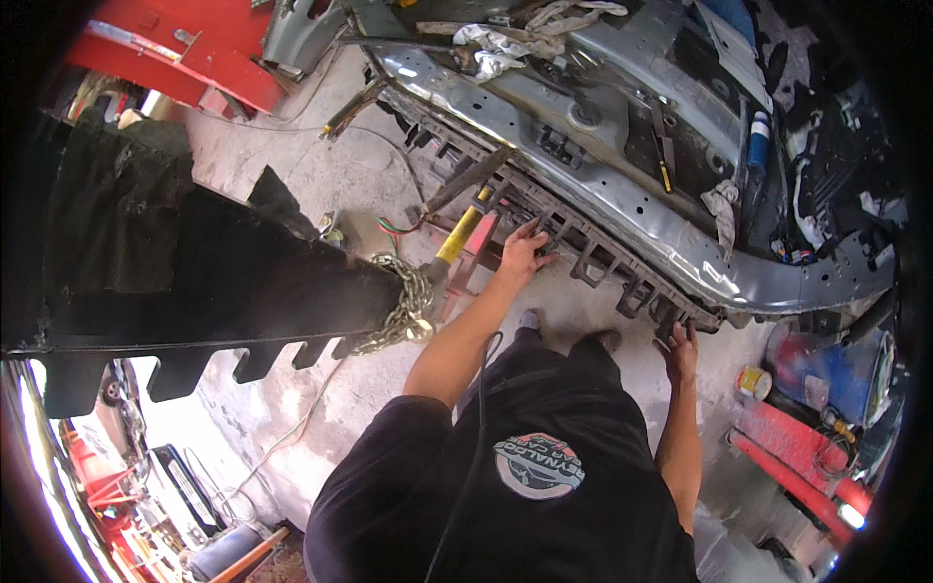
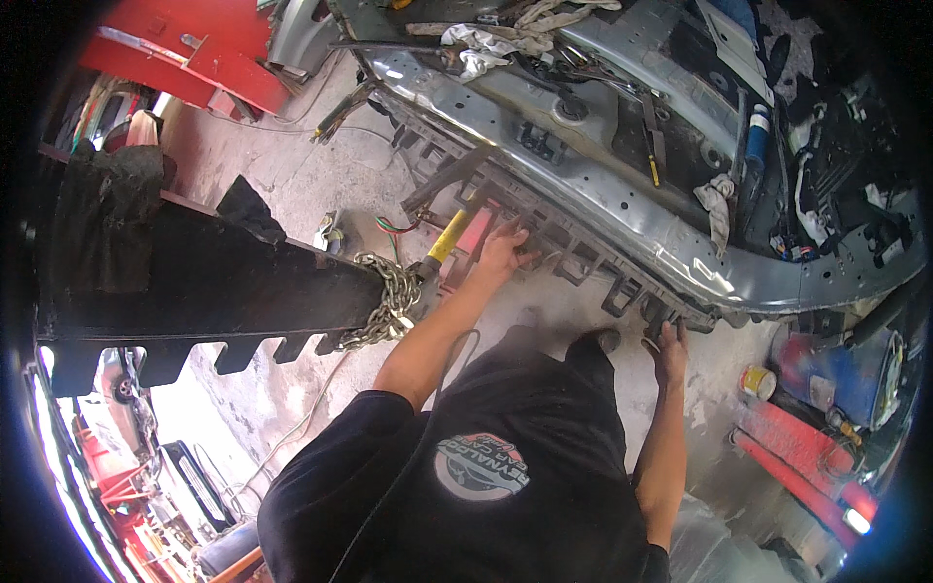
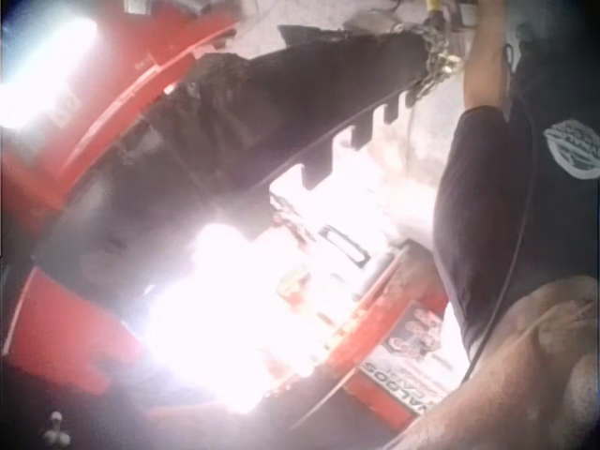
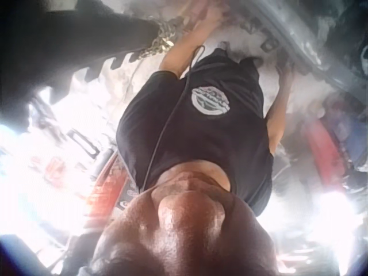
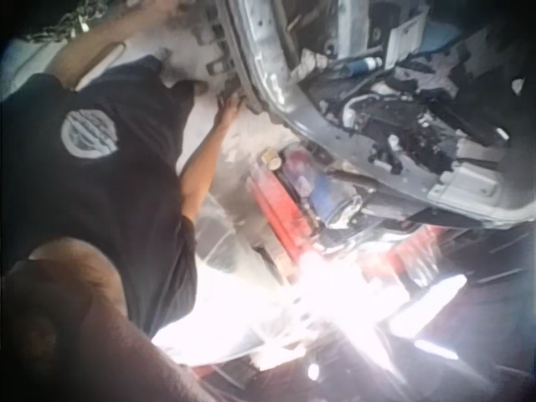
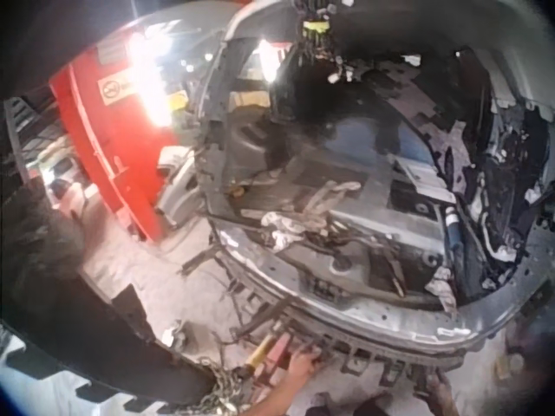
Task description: The person uses a cutting torch to heat and cut sections of a car frame rail, then removes a metal bracket and fits it into place on the frame. The person works while kneeling on the floor in a repair shop.
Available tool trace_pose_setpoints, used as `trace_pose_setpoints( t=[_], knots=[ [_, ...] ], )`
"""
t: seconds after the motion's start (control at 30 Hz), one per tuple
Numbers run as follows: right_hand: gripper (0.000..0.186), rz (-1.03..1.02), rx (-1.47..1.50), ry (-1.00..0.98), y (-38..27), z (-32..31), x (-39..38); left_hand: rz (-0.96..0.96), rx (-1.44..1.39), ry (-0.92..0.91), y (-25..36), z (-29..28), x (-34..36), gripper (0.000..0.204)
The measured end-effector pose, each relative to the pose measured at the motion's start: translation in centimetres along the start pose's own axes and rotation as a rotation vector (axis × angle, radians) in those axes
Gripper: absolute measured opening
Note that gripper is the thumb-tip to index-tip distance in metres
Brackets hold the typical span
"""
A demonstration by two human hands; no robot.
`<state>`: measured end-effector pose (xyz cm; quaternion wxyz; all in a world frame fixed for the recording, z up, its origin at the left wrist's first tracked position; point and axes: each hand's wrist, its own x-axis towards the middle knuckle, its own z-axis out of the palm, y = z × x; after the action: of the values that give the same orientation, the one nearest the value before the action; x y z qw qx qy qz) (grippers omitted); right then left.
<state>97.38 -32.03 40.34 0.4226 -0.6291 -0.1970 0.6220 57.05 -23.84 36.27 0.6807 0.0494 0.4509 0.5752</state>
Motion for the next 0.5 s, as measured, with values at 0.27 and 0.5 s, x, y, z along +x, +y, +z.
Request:
trace_pose_setpoints(
  t=[0.27,0.5],
  knots=[
    [0.065,0.011,-0.024,0.031,0.1,-0.2,0.6,0.001,-0.023,-0.031,0.1,0.3,-0.1,0.060],
    [0.055,-0.005,-0.052,0.019,0.6,0.0,0.4,0.004,0.094,0.039,0.3,1.2,0.3,0.062]
  ],
)
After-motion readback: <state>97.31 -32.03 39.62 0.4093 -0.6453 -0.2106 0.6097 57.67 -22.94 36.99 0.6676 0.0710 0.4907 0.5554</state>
